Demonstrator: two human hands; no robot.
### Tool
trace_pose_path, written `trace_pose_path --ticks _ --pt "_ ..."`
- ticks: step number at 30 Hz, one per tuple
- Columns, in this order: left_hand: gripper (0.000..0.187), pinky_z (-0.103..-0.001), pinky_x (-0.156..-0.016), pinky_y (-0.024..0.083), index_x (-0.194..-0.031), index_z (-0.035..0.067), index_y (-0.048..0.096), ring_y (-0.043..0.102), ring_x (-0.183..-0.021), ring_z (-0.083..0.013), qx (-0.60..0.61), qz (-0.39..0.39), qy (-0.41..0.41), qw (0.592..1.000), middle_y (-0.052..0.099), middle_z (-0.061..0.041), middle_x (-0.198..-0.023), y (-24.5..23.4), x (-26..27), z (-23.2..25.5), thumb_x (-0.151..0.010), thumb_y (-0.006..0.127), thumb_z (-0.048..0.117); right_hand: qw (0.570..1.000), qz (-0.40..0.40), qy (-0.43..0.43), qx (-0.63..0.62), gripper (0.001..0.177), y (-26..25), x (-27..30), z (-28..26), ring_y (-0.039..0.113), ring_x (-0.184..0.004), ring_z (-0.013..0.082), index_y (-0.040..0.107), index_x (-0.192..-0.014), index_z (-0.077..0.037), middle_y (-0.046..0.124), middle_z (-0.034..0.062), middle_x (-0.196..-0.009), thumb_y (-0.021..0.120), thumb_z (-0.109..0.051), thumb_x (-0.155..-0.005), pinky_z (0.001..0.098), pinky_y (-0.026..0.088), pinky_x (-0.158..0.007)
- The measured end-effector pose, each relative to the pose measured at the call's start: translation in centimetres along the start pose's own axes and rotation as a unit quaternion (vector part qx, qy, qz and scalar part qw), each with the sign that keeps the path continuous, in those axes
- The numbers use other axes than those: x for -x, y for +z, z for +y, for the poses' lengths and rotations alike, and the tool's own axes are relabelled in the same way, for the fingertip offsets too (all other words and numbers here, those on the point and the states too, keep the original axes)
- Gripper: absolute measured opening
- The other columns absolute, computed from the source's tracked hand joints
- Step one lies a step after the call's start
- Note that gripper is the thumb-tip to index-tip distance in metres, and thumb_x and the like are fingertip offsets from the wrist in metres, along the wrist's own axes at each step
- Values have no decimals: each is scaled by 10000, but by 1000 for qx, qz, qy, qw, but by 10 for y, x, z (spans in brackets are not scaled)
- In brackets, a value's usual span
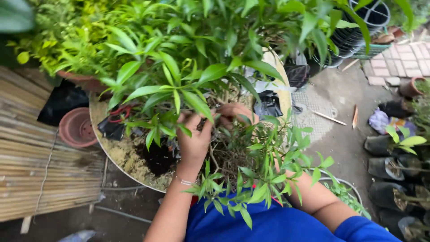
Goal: The person prunes a potted plant by hand, removing leaves and small branches. They also handle a small plastic bag and a piece of wood on the table while working on the plant.
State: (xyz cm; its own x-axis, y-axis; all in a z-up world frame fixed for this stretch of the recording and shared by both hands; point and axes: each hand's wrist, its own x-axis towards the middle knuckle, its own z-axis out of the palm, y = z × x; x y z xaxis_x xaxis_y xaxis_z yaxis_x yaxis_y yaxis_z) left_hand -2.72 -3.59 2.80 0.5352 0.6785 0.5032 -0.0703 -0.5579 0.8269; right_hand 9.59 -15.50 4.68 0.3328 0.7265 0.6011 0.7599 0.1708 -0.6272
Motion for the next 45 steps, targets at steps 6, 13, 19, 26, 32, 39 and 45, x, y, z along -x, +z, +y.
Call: trace_pose_path --ticks 6,13,19,26,32,39,45 --pt "105 -331 -661 554 -1041 88 709 671 -913 -205 154 -47 -149 976 718 -50 -1021 4 6 -9 -949 719 137 976 -31 170 -136 236 -8 0 14 648 -966 261 701 -1058 21 692 146 -1124 486 -4 -965 366 515 -847" --pt "143 -396 -833 500 -892 91 661 669 -855 -221 -14 43 61 997 738 -52 -872 3 7 -7 -860 789 36 992 -95 75 -23 248 -22 -6 7 678 -1028 227 689 -1122 2 704 103 -1119 670 -49 -880 361 524 -907" --pt "294 -329 -729 556 -1161 91 754 710 -792 -212 -7 -52 10 999 750 -63 -882 20 28 -33 -909 722 -56 984 -160 75 -27 237 -27 -9 11 683 -995 219 709 -1118 -12 717 93 -1105 670 -84 -896 350 528 -870" --pt "209 -383 -945 577 -1141 60 663 722 -1047 -270 8 21 52 998 733 -114 -1125 21 24 -16 -960 686 -41 974 -217 65 -25 230 -43 -19 21 690 -957 210 732 -1114 -28 732 81 -1089 669 -125 -916 337 532 -827" --pt "207 -429 -1028 476 -1097 71 683 685 -1073 -278 -6 31 66 997 751 -95 -1098 25 22 -18 -924 675 -42 960 -273 62 -24 229 -55 -29 31 695 -924 203 752 -1111 -42 744 71 -1075 669 -159 -932 326 535 -791" --pt "125 -393 -970 375 -1044 64 700 605 -1047 -230 -12 23 103 994 742 -63 -1098 34 13 -25 -925 739 57 875 -330 -305 179 278 -76 -93 39 712 -866 237 748 -1030 -79 725 52 -1023 721 -194 -777 370 555 -729" --pt "127 -333 -943 376 -942 137 717 551 -972 -187 -5 81 99 992 756 14 -1009 49 3 -30 -879 827 149 837 -318 -369 252 296 -68 -104 49 710 -830 201 774 -1028 -131 728 9 -1025 743 -193 -741 352 550 -690"
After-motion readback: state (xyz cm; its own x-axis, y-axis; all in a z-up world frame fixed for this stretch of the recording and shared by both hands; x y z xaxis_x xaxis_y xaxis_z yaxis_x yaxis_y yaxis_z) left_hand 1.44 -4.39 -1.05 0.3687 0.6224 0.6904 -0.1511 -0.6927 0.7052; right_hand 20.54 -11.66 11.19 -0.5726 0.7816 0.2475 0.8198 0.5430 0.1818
